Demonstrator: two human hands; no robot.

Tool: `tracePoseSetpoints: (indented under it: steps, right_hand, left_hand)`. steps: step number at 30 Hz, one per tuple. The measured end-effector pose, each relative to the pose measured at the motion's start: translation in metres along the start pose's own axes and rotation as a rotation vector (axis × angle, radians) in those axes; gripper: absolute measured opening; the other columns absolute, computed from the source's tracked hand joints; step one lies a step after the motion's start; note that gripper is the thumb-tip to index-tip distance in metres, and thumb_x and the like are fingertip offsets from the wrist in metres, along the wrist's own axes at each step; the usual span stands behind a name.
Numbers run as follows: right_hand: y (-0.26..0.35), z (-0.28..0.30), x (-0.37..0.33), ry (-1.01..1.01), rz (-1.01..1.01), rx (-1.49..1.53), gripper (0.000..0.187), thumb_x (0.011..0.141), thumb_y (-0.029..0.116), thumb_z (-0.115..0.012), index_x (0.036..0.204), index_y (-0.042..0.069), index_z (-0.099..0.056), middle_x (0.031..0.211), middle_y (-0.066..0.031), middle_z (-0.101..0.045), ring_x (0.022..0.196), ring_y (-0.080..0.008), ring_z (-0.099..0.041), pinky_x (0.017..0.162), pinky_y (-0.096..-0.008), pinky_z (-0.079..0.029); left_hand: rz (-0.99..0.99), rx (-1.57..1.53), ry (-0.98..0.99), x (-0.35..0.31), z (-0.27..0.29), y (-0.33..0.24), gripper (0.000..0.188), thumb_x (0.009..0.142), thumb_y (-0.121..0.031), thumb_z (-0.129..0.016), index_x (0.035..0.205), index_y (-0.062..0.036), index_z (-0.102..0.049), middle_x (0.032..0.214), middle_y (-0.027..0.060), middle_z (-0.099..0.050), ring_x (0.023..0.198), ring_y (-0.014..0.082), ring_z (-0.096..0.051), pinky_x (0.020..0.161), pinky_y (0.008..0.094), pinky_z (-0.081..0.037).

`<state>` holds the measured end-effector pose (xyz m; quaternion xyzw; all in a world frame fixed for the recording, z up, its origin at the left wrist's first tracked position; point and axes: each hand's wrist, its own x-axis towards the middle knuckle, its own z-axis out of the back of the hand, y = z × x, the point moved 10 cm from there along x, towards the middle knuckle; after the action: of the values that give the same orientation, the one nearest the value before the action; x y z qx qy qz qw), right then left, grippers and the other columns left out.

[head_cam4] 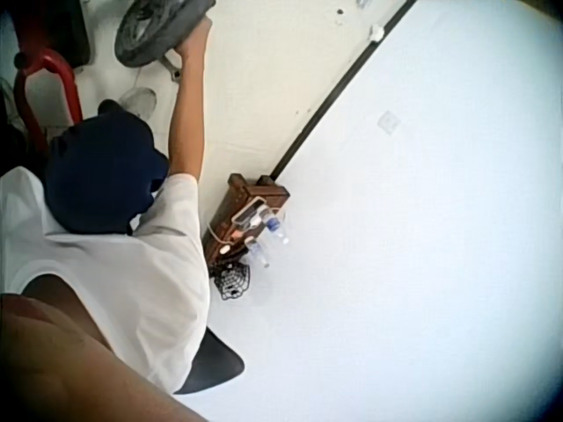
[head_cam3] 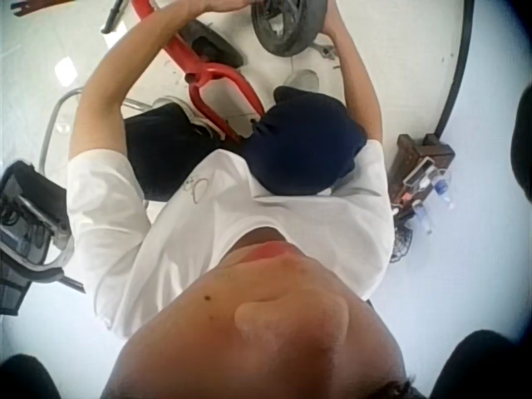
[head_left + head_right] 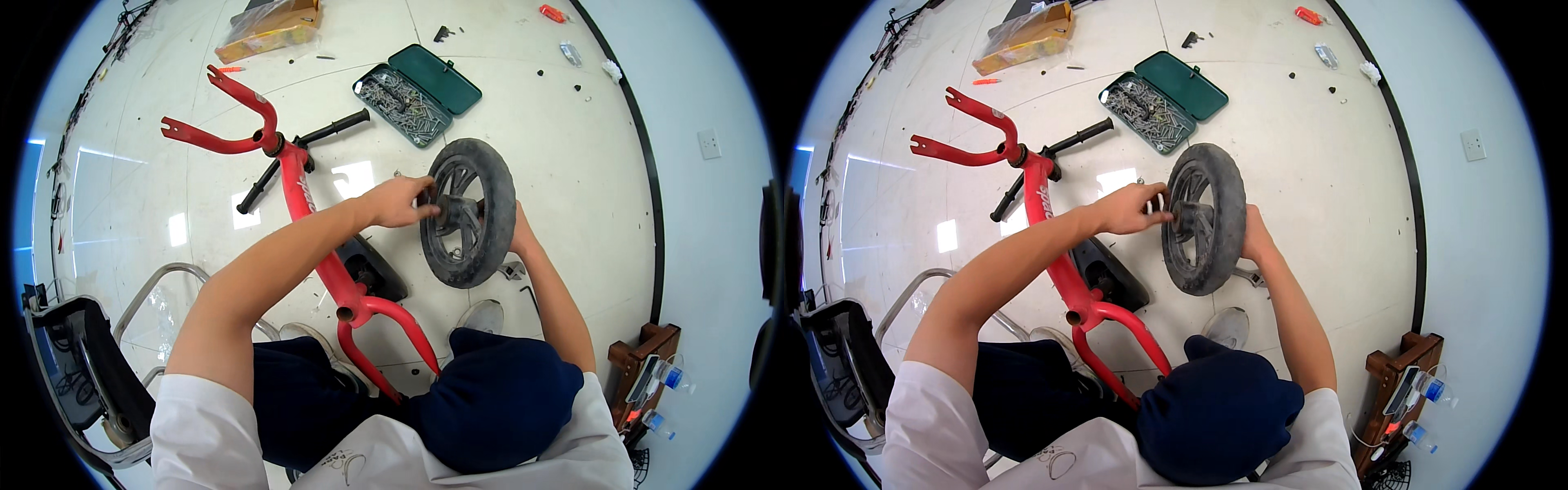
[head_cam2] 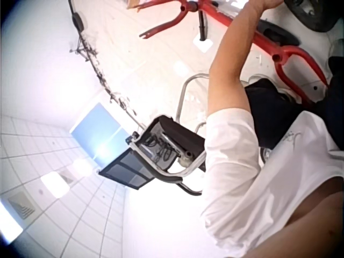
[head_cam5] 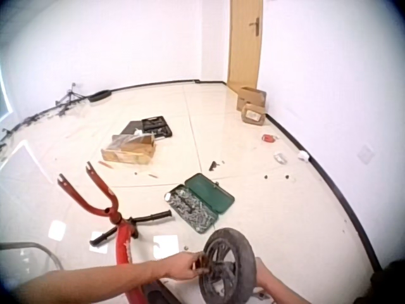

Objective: The person assembles a pink scooter by attaching a wheel to the front fork. They insert the axle, add washers and nuts, and tighten them by hand. The person then places the scooter frame on the floor and sets the wheel aside.

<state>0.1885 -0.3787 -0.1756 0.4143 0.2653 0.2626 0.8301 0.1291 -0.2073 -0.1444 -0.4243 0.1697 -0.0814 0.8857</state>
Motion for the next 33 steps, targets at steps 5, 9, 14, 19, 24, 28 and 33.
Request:
tracePoseSetpoints:
  steps: [5,9,14,19,24,28,33]
  right_hand:
    - [0.003,0.002,0.001,-0.017,0.041,-0.041,0.023,0.072,0.009,-0.070,0.091,-0.004,-0.067,0.086,-0.0151,-0.070,0.079,-0.0245,-0.066,0.077,-0.0355,-0.052]
    - [0.001,0.003,0.004,-0.013,0.020,0.008,0.027,0.070,0.011,-0.072,0.094,-0.003,-0.067,0.089,-0.0150,-0.070,0.081,-0.0241,-0.066,0.078,-0.0353,-0.052]
    - [0.001,0.000,0.006,-0.012,0.050,-0.044,0.033,0.066,0.012,-0.075,0.095,-0.001,-0.067,0.089,-0.0140,-0.070,0.080,-0.0231,-0.065,0.077,-0.0344,-0.051]
    - [0.012,-0.001,0.004,-0.007,0.081,-0.053,0.032,0.068,0.012,-0.074,0.096,-0.001,-0.067,0.088,-0.0143,-0.070,0.079,-0.0222,-0.065,0.077,-0.0339,-0.052]
    - [0.009,0.000,0.003,-0.006,0.068,-0.031,0.034,0.067,0.014,-0.075,0.095,-0.002,-0.067,0.090,-0.0135,-0.069,0.079,-0.0234,-0.065,0.078,-0.0343,-0.051]
    - [0.008,-0.002,0.005,-0.014,0.098,-0.042,0.033,0.067,0.014,-0.075,0.095,-0.002,-0.067,0.090,-0.0139,-0.069,0.079,-0.0235,-0.065,0.078,-0.0347,-0.051]
    - [-0.003,0.001,0.003,-0.026,0.000,0.025,0.029,0.069,0.011,-0.073,0.095,-0.002,-0.067,0.090,-0.0144,-0.069,0.080,-0.0230,-0.065,0.078,-0.0352,-0.051]
  left_hand:
    - [-0.032,-0.032,0.056,0.010,-0.015,0.005,0.026,0.091,-0.024,-0.063,0.101,0.0005,-0.060,0.081,0.0144,-0.067,0.070,0.0256,-0.065,0.067,0.0367,-0.051]
    - [0.383,-0.223,0.209,0.003,-0.020,0.048,0.037,0.097,-0.035,-0.054,0.104,0.0012,-0.062,0.081,0.0126,-0.066,0.069,0.0212,-0.064,0.065,0.0349,-0.052]
    - [-0.198,0.087,0.025,0.001,-0.010,-0.013,0.039,0.093,-0.035,-0.060,0.108,0.0012,-0.059,0.085,0.0168,-0.066,0.069,0.0274,-0.065,0.066,0.0384,-0.052]
    - [0.113,0.005,0.160,0.006,-0.022,0.023,0.034,0.092,-0.030,-0.060,0.108,-0.0006,-0.058,0.088,0.0177,-0.066,0.072,0.0318,-0.064,0.070,0.0402,-0.050]
    - [0.088,0.020,0.045,0.004,-0.011,0.015,0.032,0.094,-0.031,-0.057,0.108,-0.0020,-0.059,0.084,0.0171,-0.066,0.076,0.0319,-0.063,0.071,0.0397,-0.048]
    - [-0.064,0.040,0.016,0.003,-0.013,0.007,0.034,0.094,-0.034,-0.055,0.104,-0.0013,-0.057,0.084,0.0177,-0.065,0.077,0.0312,-0.063,0.072,0.0396,-0.049]
    - [0.206,-0.050,0.073,0.003,-0.010,0.032,0.032,0.091,-0.028,-0.061,0.110,-0.0030,-0.054,0.088,0.0163,-0.065,0.076,0.0310,-0.062,0.071,0.0395,-0.049]
